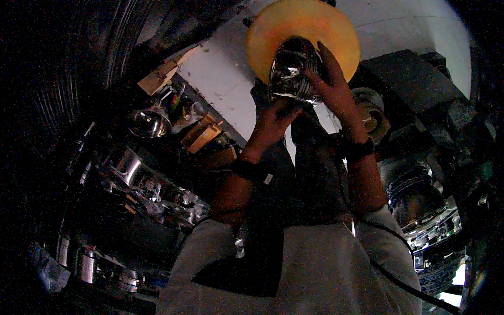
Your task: The person repeatedly picks up small stainless steel bowls from a shelf, rubs them against a rotating buffing wheel, and wipes them with a blue cloth. The person handles the bowls one at a time, alternating between buffing and wiping, then returns them to the shelf.
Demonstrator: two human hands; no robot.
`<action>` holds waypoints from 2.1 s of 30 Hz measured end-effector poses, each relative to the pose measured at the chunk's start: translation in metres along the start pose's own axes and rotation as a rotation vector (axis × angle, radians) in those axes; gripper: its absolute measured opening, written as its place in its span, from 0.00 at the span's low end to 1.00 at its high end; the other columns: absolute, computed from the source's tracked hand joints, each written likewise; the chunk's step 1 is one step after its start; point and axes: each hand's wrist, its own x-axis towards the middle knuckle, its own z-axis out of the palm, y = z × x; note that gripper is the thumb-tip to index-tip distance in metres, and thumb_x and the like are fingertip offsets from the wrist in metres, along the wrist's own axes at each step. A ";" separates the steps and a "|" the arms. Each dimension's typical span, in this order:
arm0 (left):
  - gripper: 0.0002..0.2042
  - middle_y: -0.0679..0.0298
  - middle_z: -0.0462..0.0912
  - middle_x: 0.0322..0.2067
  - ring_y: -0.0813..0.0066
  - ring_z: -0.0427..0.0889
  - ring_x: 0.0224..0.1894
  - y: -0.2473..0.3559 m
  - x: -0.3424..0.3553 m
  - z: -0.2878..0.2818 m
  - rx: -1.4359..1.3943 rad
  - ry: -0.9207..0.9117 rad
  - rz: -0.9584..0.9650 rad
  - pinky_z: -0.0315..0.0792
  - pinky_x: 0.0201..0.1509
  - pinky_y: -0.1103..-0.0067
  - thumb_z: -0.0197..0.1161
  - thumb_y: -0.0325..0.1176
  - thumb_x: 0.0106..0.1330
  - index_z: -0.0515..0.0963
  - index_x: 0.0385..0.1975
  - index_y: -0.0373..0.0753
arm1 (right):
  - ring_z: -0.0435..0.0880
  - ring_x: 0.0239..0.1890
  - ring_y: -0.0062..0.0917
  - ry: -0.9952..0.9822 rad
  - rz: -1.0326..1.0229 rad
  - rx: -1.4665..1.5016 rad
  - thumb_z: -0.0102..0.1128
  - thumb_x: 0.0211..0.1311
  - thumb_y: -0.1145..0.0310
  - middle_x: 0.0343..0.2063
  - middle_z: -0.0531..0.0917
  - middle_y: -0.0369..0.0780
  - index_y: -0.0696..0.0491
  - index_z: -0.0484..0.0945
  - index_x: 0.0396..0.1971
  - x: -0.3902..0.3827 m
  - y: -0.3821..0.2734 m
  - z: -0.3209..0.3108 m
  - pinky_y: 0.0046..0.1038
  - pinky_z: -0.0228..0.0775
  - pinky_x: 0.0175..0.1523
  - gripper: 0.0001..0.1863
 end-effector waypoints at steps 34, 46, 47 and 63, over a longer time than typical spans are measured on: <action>0.10 0.61 0.80 0.38 0.73 0.78 0.41 0.054 0.048 -0.019 -0.055 -0.116 0.062 0.71 0.48 0.77 0.58 0.29 0.61 0.76 0.40 0.36 | 0.55 0.65 0.37 -0.052 -0.151 -0.109 0.65 0.51 0.66 0.64 0.51 0.48 0.51 0.64 0.58 0.009 -0.029 -0.006 0.34 0.60 0.60 0.33; 0.11 0.61 0.81 0.38 0.74 0.78 0.41 0.056 0.046 -0.026 -0.063 -0.141 0.063 0.70 0.48 0.77 0.58 0.30 0.61 0.76 0.42 0.35 | 0.55 0.65 0.34 -0.085 -0.103 -0.009 0.67 0.46 0.73 0.64 0.55 0.44 0.51 0.66 0.57 0.013 -0.039 -0.007 0.33 0.53 0.64 0.33; 0.11 0.61 0.81 0.38 0.74 0.78 0.41 0.058 0.045 -0.026 -0.027 -0.146 0.060 0.70 0.48 0.77 0.58 0.30 0.61 0.76 0.42 0.35 | 0.54 0.65 0.34 -0.083 -0.114 -0.024 0.67 0.46 0.73 0.63 0.55 0.44 0.51 0.66 0.57 0.013 -0.038 -0.008 0.33 0.52 0.65 0.34; 0.12 0.63 0.81 0.35 0.75 0.78 0.38 0.054 0.045 -0.028 -0.024 -0.114 0.042 0.71 0.44 0.77 0.60 0.31 0.59 0.76 0.41 0.36 | 0.53 0.66 0.31 -0.125 -0.063 -0.005 0.67 0.46 0.73 0.63 0.56 0.44 0.51 0.67 0.56 0.017 -0.050 -0.011 0.31 0.53 0.65 0.33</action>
